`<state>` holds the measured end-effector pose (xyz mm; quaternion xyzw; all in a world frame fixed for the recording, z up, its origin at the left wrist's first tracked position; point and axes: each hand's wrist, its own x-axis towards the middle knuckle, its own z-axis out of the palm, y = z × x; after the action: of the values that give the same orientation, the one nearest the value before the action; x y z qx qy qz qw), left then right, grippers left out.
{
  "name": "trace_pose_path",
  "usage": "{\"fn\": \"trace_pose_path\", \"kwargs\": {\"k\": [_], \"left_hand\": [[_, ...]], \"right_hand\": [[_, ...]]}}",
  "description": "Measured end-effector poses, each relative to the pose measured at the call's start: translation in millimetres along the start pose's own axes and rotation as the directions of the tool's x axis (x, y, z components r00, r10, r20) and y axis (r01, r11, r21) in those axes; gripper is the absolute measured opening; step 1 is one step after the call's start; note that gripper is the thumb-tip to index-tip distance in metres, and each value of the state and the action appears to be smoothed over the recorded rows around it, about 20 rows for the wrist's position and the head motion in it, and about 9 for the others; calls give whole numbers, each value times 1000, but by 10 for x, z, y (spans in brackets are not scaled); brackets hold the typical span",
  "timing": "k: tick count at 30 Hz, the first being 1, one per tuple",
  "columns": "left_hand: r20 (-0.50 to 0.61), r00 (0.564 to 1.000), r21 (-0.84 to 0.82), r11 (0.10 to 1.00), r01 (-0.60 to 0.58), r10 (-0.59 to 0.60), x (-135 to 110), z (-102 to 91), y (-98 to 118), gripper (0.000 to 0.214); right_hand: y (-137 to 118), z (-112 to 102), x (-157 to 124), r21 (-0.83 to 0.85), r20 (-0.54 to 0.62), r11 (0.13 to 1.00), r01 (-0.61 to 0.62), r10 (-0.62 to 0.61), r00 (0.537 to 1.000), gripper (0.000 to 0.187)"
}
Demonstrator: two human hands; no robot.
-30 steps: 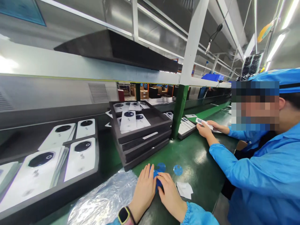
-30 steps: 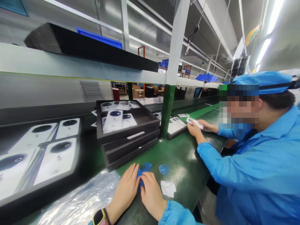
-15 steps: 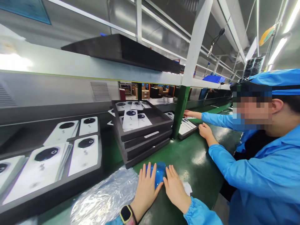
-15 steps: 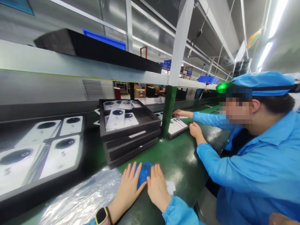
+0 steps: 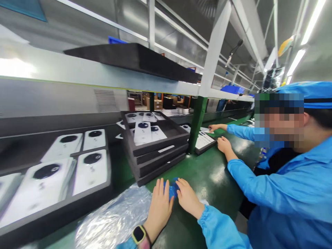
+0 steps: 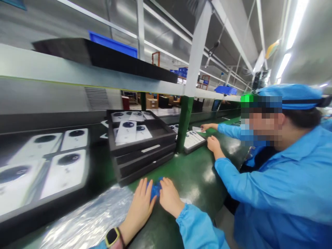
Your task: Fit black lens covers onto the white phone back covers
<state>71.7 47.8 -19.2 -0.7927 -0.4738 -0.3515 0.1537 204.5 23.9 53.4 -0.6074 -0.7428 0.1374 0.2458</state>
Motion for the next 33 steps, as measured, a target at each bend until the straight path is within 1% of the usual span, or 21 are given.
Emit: {"fn": "trace_pose_path", "kwargs": {"k": [4,6,8,10,12,15,18,20,23,25,28,33], "left_hand": [[105,994,24,999,40,-42,5,-69,44,45],[149,987,23,998,53,-55,13,-104,61,48],[182,981,14,998,61,-63,21,-140,74,52],[205,977,0,998,67,-66,28,-174,82,55],[217,974,-15,997,71,-66,36,-203,87,57],[216,974,-32,997,72,-63,51,-243,96,57],[193,980,-41,998,54,-45,71,-290,113,57],[175,984,-37,999,28,-21,84,-321,123,56],[134,991,-38,999,-12,17,100,-347,129,56],[107,994,-53,998,-31,37,109,-347,126,56],[100,994,-73,996,-46,53,123,-338,115,56],[112,990,-93,993,-72,82,137,-352,106,54]], "right_hand": [[-13,90,35,80,10,991,105,-107,994,51],[-12,105,60,116,-14,982,147,-147,989,52],[-1,59,107,135,-63,976,169,-162,985,52],[-9,-62,189,141,-125,973,182,-165,978,48],[-73,-254,317,143,-186,970,197,-169,968,43],[-309,-601,633,148,-260,966,211,-168,951,31],[-642,-886,1127,160,-287,974,158,-107,952,22],[-856,-988,1518,172,-254,981,94,-48,966,28],[-1105,-992,2047,176,-158,984,-41,69,985,33],[-1216,-925,2293,170,-88,977,-125,142,986,32],[-1307,-808,2499,161,-7,962,-221,225,974,32],[-1366,-723,2629,207,50,933,-295,291,955,33]]}}
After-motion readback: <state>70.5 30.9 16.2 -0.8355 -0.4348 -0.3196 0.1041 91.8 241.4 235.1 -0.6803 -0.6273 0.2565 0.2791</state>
